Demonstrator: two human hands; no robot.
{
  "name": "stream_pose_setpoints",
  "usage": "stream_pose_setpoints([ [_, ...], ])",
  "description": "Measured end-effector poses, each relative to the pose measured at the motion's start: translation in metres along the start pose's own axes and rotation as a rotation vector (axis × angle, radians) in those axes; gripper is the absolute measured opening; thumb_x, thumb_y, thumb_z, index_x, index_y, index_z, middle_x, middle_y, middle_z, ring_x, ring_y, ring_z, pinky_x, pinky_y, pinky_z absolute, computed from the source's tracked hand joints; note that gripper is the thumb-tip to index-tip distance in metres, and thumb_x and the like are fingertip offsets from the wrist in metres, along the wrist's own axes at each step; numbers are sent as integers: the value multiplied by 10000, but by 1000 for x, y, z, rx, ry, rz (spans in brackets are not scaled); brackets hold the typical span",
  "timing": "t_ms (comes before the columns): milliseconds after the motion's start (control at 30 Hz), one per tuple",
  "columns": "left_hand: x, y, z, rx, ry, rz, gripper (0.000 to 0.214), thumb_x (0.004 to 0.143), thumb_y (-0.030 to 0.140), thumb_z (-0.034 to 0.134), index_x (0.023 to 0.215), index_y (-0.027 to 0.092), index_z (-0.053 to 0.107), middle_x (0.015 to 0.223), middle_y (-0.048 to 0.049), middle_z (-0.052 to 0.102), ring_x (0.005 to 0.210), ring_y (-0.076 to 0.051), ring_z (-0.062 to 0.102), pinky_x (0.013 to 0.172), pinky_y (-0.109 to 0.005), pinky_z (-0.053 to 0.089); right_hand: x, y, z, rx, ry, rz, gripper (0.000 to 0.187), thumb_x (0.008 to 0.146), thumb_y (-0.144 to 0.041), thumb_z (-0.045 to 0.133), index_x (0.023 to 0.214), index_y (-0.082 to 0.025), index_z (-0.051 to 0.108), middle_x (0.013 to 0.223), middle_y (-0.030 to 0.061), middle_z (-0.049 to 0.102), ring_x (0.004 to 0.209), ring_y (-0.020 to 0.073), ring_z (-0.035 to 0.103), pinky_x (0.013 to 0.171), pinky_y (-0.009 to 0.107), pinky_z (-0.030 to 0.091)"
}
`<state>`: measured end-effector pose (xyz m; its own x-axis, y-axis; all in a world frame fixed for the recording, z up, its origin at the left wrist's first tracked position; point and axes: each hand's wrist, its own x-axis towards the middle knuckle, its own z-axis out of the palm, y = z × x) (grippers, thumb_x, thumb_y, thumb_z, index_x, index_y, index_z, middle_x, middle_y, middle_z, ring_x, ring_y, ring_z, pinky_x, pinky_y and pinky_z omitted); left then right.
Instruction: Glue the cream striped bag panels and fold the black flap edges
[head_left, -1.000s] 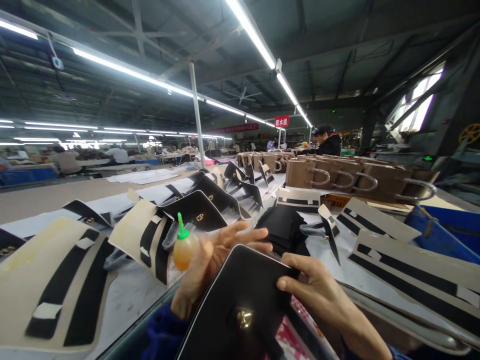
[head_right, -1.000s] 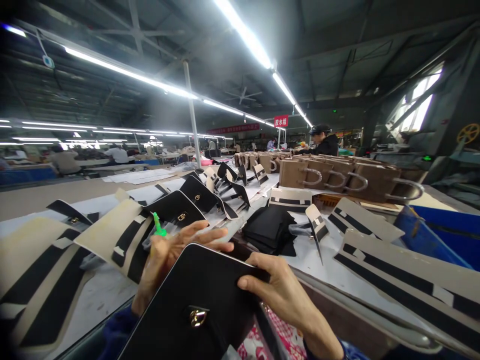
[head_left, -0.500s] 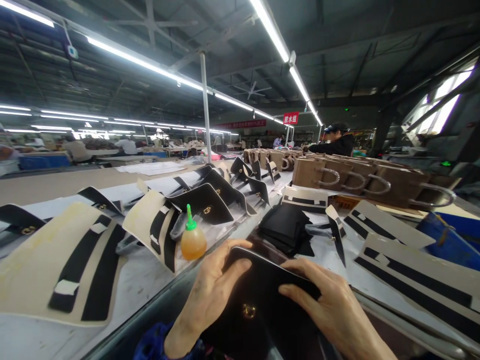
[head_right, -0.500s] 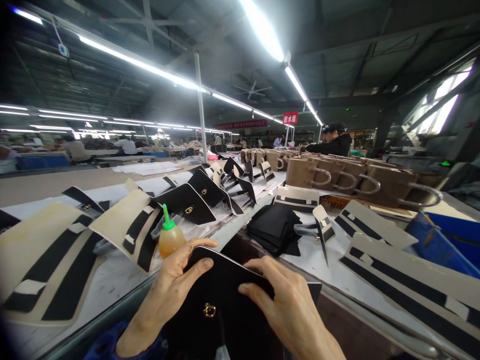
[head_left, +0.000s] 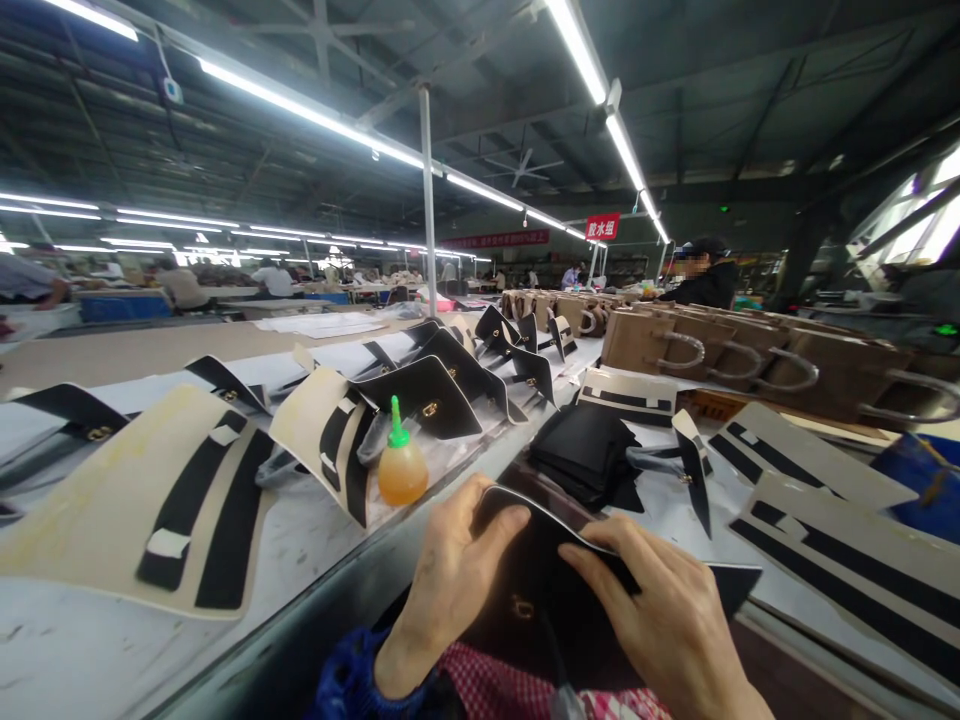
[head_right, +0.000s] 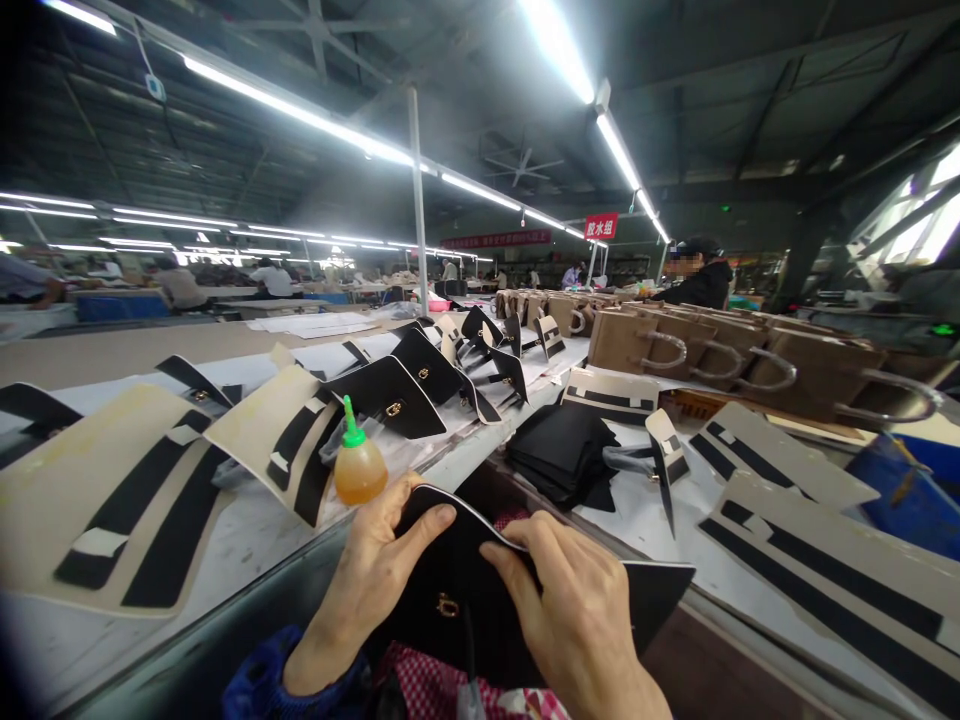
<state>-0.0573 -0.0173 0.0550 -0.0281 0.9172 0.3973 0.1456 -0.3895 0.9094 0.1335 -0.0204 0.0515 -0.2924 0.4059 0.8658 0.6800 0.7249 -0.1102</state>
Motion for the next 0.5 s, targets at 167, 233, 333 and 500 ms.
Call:
stream_pose_setpoints([
  [167, -10, -5, -15, -80, -217, -45, 175, 871, 373, 721, 973, 245, 657, 869, 25, 683, 819, -173, 622, 714, -242, 506, 1, 11, -2, 285, -109, 329, 270, 956, -423, 596, 774, -230, 648, 637, -49, 656, 528, 114, 624, 481, 191, 459],
  [233, -18, -7, -22, -18, -244, -73, 197, 889, 361, 702, 1057, 265, 667, 915, 23, 716, 854, -177, 649, 757, -239, 518, -1, 14, -2, 342, -158, 438, 295, 942, -433, 591, 743, -226, 657, 606, -41, 637, 521, 130, 610, 457, 205, 453],
  [333, -28, -6, -25, 138, -163, -99, 126, 942, 361, 618, 945, 248, 673, 821, 25, 704, 775, -163, 640, 749, -231, 504, -1, 13, 0, 374, -159, 439, 259, 925, -431, 617, 780, -225, 680, 645, -32, 667, 567, 140, 639, 516, 213, 496],
  [500, -30, 1, -17, 219, -141, -32, 230, 977, 328, 499, 830, 227, 644, 701, 30, 662, 657, -141, 594, 620, -208, 469, 10, 0, 2, 341, -106, 147, 124, 942, -334, 649, 1027, -249, 679, 860, -14, 711, 750, 128, 697, 665, 198, 545],
])
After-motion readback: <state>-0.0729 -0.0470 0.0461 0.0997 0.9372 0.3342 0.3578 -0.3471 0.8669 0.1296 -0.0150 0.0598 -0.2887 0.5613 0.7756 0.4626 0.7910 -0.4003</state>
